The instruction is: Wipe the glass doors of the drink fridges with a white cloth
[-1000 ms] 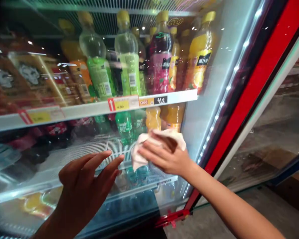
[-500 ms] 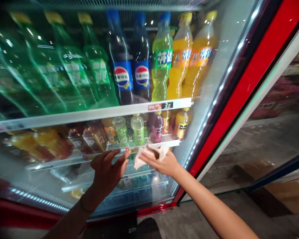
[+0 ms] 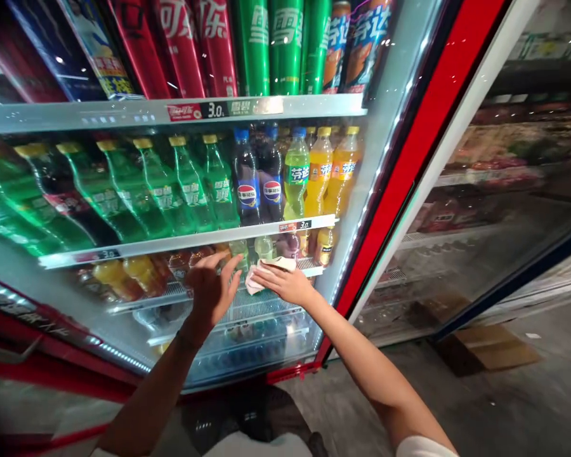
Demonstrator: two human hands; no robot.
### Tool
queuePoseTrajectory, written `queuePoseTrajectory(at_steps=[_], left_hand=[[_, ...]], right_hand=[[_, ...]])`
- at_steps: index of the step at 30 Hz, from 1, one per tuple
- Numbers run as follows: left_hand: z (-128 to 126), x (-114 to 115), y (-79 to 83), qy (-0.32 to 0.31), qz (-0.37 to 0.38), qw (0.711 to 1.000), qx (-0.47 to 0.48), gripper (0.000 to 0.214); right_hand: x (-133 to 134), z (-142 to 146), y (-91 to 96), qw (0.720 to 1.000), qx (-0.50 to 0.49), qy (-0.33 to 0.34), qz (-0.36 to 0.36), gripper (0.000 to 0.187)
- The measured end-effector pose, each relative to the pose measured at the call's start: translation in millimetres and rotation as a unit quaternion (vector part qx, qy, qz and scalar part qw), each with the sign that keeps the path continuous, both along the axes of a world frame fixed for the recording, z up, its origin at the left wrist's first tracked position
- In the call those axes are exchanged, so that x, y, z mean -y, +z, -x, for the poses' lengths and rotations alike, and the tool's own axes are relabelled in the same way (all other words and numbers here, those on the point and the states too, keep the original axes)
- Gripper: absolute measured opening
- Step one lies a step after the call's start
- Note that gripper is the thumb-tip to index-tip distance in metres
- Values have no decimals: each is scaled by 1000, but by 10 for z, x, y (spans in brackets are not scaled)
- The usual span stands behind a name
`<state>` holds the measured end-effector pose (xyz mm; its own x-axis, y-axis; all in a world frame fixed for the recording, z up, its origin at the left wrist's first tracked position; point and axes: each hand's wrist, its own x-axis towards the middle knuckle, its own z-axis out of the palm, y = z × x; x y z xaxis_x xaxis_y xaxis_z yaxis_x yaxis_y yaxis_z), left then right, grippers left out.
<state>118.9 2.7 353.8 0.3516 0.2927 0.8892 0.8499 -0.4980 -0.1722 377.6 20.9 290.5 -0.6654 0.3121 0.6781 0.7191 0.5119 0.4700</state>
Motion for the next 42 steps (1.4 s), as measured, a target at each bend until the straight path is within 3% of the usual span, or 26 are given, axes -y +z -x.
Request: queuePoseTrajectory(at_steps=[5, 9, 14, 17, 19, 23, 28, 33, 38, 42], left_hand=[[-100, -45, 104, -1, -18, 1000, 15, 46], [-268, -49, 189, 7, -16, 1000, 26, 44], [-469, 9, 311, 44, 28, 998, 42, 38], [-569, 38, 365, 58, 55, 995, 57, 36], [-643, 47, 376, 64, 68, 993, 74, 36], [-919, 47, 346, 59, 75, 990, 107, 34], [-1461, 118, 299, 34, 55, 992, 106, 33], [-1824, 193, 274, 29, 92, 989, 109, 35], [-1934, 201, 256, 36, 121, 985, 119, 36], [-1982, 193, 239, 49, 120, 982, 134, 34]], right_hand=[[-100, -32, 142, 974, -175, -130, -66, 41], [-161, -242, 307, 998, -44, -37, -30, 49], [-179, -451, 530, 966, -236, -98, -37, 58], [-155, -518, 615, 995, -96, -19, -1, 57], [-143, -610, 649, 999, -48, -10, 8, 55], [-125, -888, 624, 968, -212, -129, -40, 52], [15, -1319, 569, 999, -13, -25, 43, 56], [180, -1586, 492, 986, -118, -103, 54, 54], [220, -1778, 385, 995, 11, -16, 100, 58], [211, -1804, 351, 993, -63, -50, 84, 57]])
